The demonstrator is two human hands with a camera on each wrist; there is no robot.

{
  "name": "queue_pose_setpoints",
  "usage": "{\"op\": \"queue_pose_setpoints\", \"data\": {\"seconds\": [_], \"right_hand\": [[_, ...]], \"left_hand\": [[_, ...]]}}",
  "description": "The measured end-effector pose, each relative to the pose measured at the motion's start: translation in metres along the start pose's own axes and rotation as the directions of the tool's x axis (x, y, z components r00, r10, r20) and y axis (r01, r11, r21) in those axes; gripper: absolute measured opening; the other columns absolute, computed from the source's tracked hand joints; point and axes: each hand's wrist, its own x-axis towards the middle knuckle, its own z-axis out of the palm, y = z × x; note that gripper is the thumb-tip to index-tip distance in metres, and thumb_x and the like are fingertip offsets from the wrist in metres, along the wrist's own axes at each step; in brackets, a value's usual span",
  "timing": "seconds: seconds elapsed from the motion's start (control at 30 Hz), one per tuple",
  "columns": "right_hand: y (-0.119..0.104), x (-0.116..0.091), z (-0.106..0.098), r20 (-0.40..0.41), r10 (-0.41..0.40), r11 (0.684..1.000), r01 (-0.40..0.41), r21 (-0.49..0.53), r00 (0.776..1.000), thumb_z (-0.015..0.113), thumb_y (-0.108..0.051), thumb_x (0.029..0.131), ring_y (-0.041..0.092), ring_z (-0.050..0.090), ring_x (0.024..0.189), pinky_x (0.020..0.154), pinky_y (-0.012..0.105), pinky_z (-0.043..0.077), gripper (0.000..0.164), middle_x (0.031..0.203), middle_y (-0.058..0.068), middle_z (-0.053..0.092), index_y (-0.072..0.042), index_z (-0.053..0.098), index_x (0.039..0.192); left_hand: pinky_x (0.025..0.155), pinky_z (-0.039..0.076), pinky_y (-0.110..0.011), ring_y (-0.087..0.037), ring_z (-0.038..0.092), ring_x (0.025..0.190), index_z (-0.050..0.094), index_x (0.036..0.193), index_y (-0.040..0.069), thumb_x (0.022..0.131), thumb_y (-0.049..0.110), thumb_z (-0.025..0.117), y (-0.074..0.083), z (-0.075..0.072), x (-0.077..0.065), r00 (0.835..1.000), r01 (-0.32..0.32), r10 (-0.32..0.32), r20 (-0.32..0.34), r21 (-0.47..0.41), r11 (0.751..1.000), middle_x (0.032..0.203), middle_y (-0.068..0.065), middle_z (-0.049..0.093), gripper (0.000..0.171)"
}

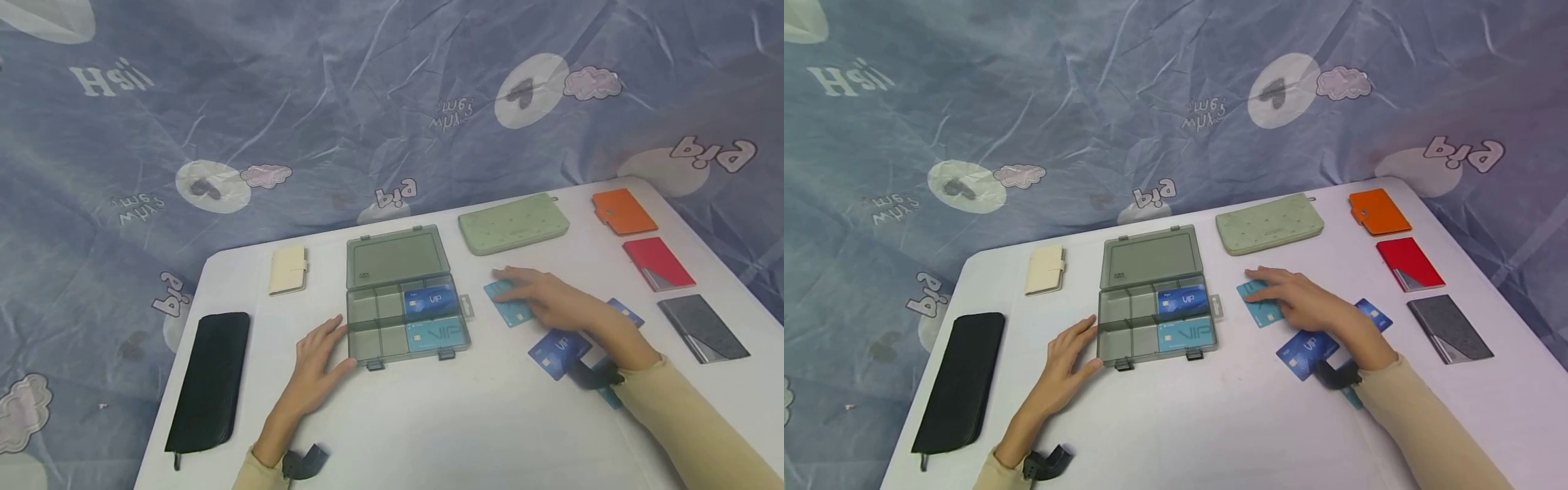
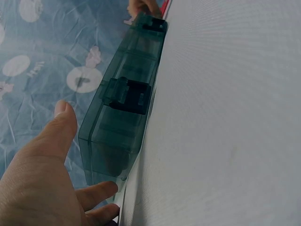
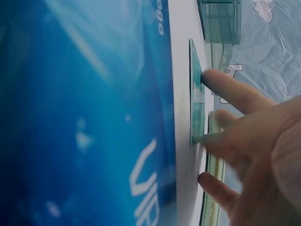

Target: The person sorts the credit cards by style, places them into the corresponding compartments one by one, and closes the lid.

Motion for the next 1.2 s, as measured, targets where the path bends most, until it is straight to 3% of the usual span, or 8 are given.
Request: {"op": "queue_pose_setpoints", "data": {"seconds": [0.1, 0.33, 0.47, 0.57, 0.67, 0.77, 0.97, 1.2], "right_hand": [[0.0, -0.001, -0.002, 0.043, -0.007, 0.999, 0.005, 0.037, 0.999, 0.051, 0.016, 0.077, 0.039, 0.036, 0.131, 0.104, 0.054, 0.028, 0.057, 0.141, 0.012, 0.046, -0.016, 0.062, 0.123], [-0.004, 0.0, -0.007, 0.093, 0.056, 0.998, -0.055, -0.01, 0.994, 0.076, -0.014, 0.075, 0.036, 0.039, 0.128, 0.101, 0.057, 0.031, 0.057, 0.14, 0.012, 0.047, -0.016, 0.057, 0.129], [-0.011, 0.005, -0.004, 0.054, 0.099, 0.985, -0.09, -0.149, 0.994, 0.081, -0.039, 0.068, 0.024, 0.051, 0.1, 0.083, 0.041, 0.043, 0.066, 0.114, 0.006, 0.06, -0.017, 0.059, 0.126], [-0.014, 0.009, -0.001, 0.035, 0.121, 0.971, -0.111, -0.213, 0.992, 0.08, -0.051, 0.062, 0.014, 0.042, 0.078, 0.067, 0.029, 0.038, 0.074, 0.09, -0.001, 0.051, -0.015, 0.061, 0.124], [-0.014, 0.01, 0.002, 0.048, 0.145, 0.968, -0.131, -0.214, 0.988, 0.08, -0.052, 0.063, 0.012, 0.037, 0.075, 0.065, 0.026, 0.035, 0.074, 0.085, -0.001, 0.046, -0.016, 0.061, 0.125], [-0.01, 0.009, 0.001, 0.088, 0.153, 0.977, -0.138, -0.163, 0.984, 0.081, -0.039, 0.067, 0.011, 0.04, 0.079, 0.069, 0.027, 0.039, 0.071, 0.091, -0.002, 0.05, -0.022, 0.055, 0.131], [-0.003, 0.007, -0.004, 0.15, 0.091, 0.994, -0.082, -0.07, 0.984, 0.082, -0.02, 0.068, 0.011, 0.044, 0.088, 0.078, 0.032, 0.042, 0.071, 0.1, -0.003, 0.054, -0.023, 0.052, 0.133], [-0.008, 0.014, -0.003, 0.127, 0.213, 0.973, -0.199, -0.116, 0.969, 0.081, -0.043, 0.065, 0.014, 0.053, 0.088, 0.08, 0.04, 0.046, 0.068, 0.097, -0.002, 0.059, -0.017, 0.058, 0.124]], "left_hand": [[0.101, 0.016, -0.049, -0.028, 0.028, 0.135, 0.045, 0.137, 0.016, 0.085, 0.037, 0.064, 0.0, 0.0, 0.001, 1.0, 0.006, -0.006, 0.0, 0.002, 1.0, 0.148, -0.009, 0.035, 0.059], [0.101, 0.017, -0.049, -0.028, 0.028, 0.135, 0.046, 0.136, 0.015, 0.086, 0.037, 0.063, -0.001, 0.0, 0.002, 1.0, 0.005, -0.005, -0.001, 0.011, 1.0, 0.147, -0.009, 0.035, 0.058], [0.101, 0.016, -0.049, -0.028, 0.029, 0.135, 0.046, 0.136, 0.015, 0.086, 0.038, 0.063, -0.001, 0.001, 0.003, 1.0, 0.004, -0.004, 0.0, 0.011, 1.0, 0.147, -0.009, 0.035, 0.058], [0.101, 0.016, -0.048, -0.027, 0.028, 0.135, 0.046, 0.136, 0.015, 0.085, 0.038, 0.063, -0.001, 0.001, 0.002, 1.0, 0.01, -0.01, 0.004, 0.008, 1.0, 0.148, -0.008, 0.035, 0.058], [0.101, 0.016, -0.047, -0.027, 0.028, 0.135, 0.046, 0.136, 0.016, 0.085, 0.039, 0.063, -0.001, 0.002, 0.002, 1.0, 0.015, -0.015, 0.009, 0.004, 1.0, 0.148, -0.007, 0.034, 0.058], [0.101, 0.016, -0.047, -0.026, 0.028, 0.135, 0.046, 0.136, 0.016, 0.086, 0.04, 0.063, -0.001, 0.003, 0.001, 1.0, 0.011, -0.011, 0.01, 0.003, 1.0, 0.148, -0.007, 0.034, 0.058], [0.1, 0.017, -0.047, -0.028, 0.029, 0.135, 0.047, 0.136, 0.016, 0.086, 0.04, 0.063, 0.0, 0.002, 0.0, 1.0, 0.004, -0.004, 0.006, 0.0, 1.0, 0.148, -0.008, 0.035, 0.058], [0.101, 0.016, -0.048, -0.028, 0.028, 0.135, 0.047, 0.135, 0.015, 0.086, 0.04, 0.062, 0.0, 0.001, 0.0, 1.0, 0.001, -0.001, 0.002, 0.0, 1.0, 0.148, -0.009, 0.035, 0.058]]}}
